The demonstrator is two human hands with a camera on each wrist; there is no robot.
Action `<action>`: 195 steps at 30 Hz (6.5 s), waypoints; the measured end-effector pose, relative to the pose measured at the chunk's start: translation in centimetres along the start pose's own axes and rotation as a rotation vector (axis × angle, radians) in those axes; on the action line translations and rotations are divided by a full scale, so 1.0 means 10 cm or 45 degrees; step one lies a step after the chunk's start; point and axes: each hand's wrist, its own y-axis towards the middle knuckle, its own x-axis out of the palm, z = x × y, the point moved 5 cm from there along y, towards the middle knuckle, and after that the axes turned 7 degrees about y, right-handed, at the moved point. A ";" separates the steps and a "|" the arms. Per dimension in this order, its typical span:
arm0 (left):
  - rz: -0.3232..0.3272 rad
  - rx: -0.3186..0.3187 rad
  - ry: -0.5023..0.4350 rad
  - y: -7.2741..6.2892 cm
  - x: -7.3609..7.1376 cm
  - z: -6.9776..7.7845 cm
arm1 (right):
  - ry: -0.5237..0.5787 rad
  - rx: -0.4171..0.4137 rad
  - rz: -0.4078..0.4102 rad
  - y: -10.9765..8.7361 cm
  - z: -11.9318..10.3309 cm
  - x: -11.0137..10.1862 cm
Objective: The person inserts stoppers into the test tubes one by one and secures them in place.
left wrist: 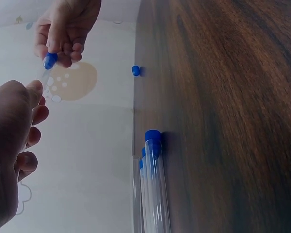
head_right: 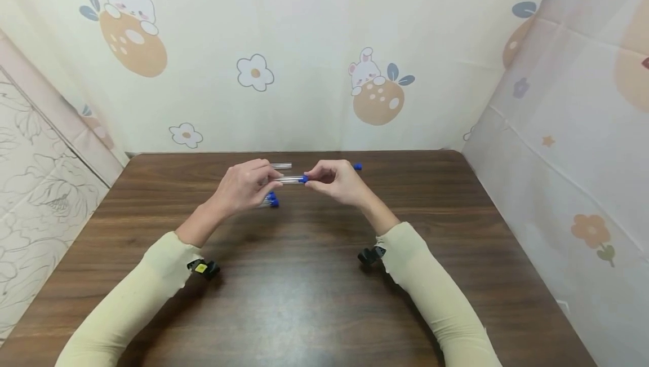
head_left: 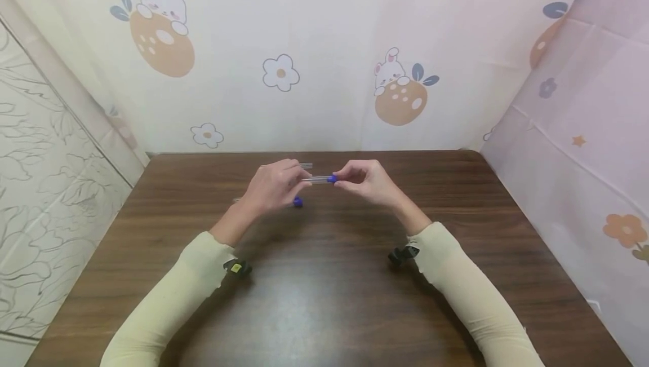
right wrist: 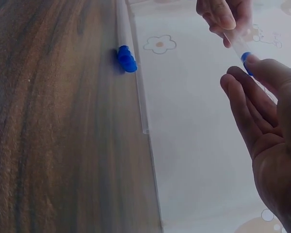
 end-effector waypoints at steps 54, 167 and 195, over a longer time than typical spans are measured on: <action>-0.105 -0.139 -0.040 -0.04 0.01 -0.13 | -0.051 0.013 -0.038 -0.02 0.05 -0.11; -0.734 -0.557 -0.051 -0.85 0.85 -1.47 | -0.851 0.574 0.140 0.08 1.02 -1.03; -0.764 -0.617 -0.086 -0.83 0.79 -1.40 | -0.911 0.619 0.180 0.06 1.11 -1.05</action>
